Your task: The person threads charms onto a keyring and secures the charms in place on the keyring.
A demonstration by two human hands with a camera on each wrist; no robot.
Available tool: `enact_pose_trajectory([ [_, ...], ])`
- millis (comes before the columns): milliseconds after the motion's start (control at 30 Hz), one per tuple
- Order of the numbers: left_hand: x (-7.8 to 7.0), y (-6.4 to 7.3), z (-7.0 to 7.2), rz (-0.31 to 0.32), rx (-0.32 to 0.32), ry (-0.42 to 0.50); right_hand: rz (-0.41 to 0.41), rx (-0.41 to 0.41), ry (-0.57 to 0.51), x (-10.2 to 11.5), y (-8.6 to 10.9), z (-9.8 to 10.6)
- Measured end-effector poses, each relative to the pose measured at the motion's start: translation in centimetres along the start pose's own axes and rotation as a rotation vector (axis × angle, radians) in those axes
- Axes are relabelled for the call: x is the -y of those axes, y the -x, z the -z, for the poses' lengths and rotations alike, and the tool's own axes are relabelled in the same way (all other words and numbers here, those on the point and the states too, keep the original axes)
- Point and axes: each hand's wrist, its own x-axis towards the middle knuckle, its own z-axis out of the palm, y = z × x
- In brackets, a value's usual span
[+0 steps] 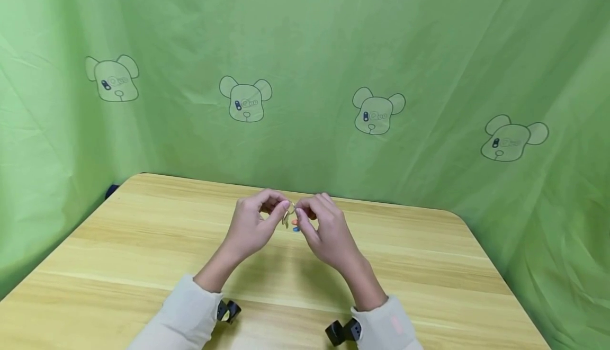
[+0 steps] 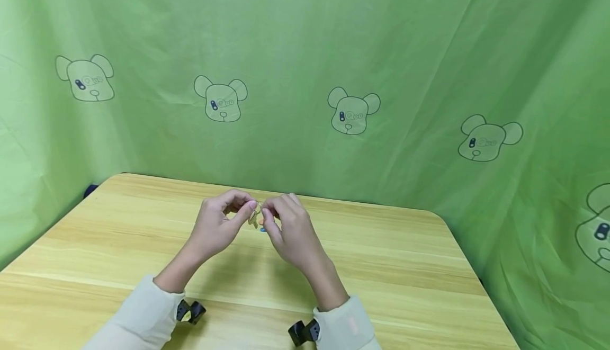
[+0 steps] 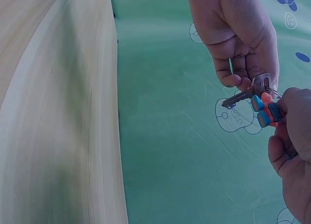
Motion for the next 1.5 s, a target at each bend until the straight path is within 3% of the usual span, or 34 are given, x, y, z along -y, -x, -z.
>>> enact_pose_trajectory([
  [367,-0.18,-0.11,0.01,0.012,-0.043,0.021,-0.032,0.009,-0.044,0.27,-0.03,-0.27],
  [733,-0.03,-0.23,0.08,-0.031,0.015,-0.015,-0.087,0.014,-0.037,0.26,0.04,0.02],
  [1000,-0.03,-0.15,0.28,-0.011,0.053,-0.025,-0.072,-0.002,-0.035,0.13,0.01,-0.1],
  [1500,-0.05,-0.08,0.33,0.042,-0.002,0.022,-0.044,-0.022,-0.035,0.1,-0.1,-0.24],
])
